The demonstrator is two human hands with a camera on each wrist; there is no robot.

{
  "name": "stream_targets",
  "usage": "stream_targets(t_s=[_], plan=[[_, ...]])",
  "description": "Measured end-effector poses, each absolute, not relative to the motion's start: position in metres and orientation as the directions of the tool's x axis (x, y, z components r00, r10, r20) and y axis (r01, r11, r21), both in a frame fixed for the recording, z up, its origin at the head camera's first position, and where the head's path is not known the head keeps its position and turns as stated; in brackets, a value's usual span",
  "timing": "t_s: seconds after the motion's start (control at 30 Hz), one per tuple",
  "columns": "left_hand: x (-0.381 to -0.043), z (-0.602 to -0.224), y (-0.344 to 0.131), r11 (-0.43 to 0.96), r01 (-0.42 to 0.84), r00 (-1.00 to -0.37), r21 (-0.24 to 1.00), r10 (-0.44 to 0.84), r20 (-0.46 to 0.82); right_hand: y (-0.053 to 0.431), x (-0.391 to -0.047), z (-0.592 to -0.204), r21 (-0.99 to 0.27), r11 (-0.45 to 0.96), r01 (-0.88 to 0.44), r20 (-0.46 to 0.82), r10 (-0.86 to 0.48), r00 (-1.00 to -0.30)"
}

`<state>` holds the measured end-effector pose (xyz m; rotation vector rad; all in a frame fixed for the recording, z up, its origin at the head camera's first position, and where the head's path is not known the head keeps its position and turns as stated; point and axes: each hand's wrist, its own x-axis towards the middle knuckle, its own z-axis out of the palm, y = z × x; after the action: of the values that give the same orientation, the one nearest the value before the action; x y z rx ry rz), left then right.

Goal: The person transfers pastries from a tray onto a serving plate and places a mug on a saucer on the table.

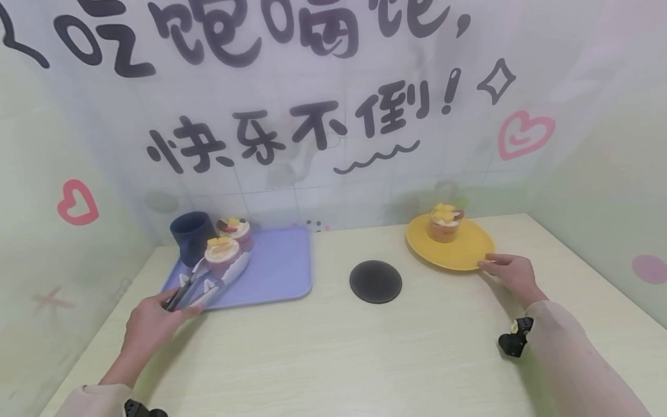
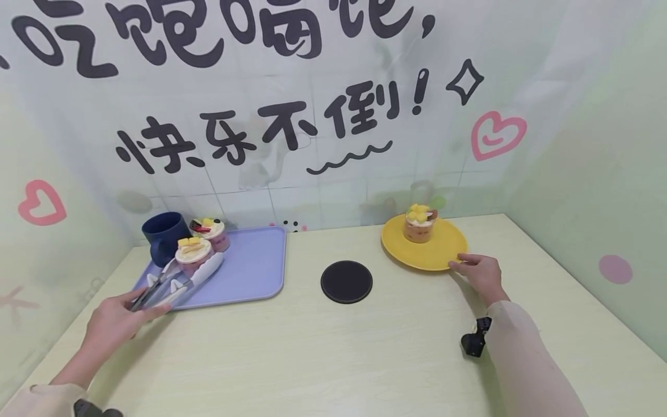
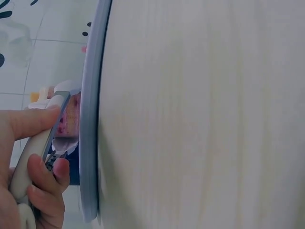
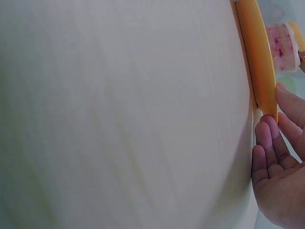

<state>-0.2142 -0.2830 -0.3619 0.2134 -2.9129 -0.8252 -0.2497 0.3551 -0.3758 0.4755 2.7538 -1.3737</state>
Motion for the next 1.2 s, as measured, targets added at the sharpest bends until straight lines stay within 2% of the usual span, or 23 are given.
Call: stream_targets(t_s=[1.2], plan=[[-0.2106,-0.3536,-0.2828,0.831,-0.083,-0.987,0.55,-0.145,0.069,0.3546,-0.249,-0.376,-0.777,0.565,0.277,-0.154,0.256,-0.954]])
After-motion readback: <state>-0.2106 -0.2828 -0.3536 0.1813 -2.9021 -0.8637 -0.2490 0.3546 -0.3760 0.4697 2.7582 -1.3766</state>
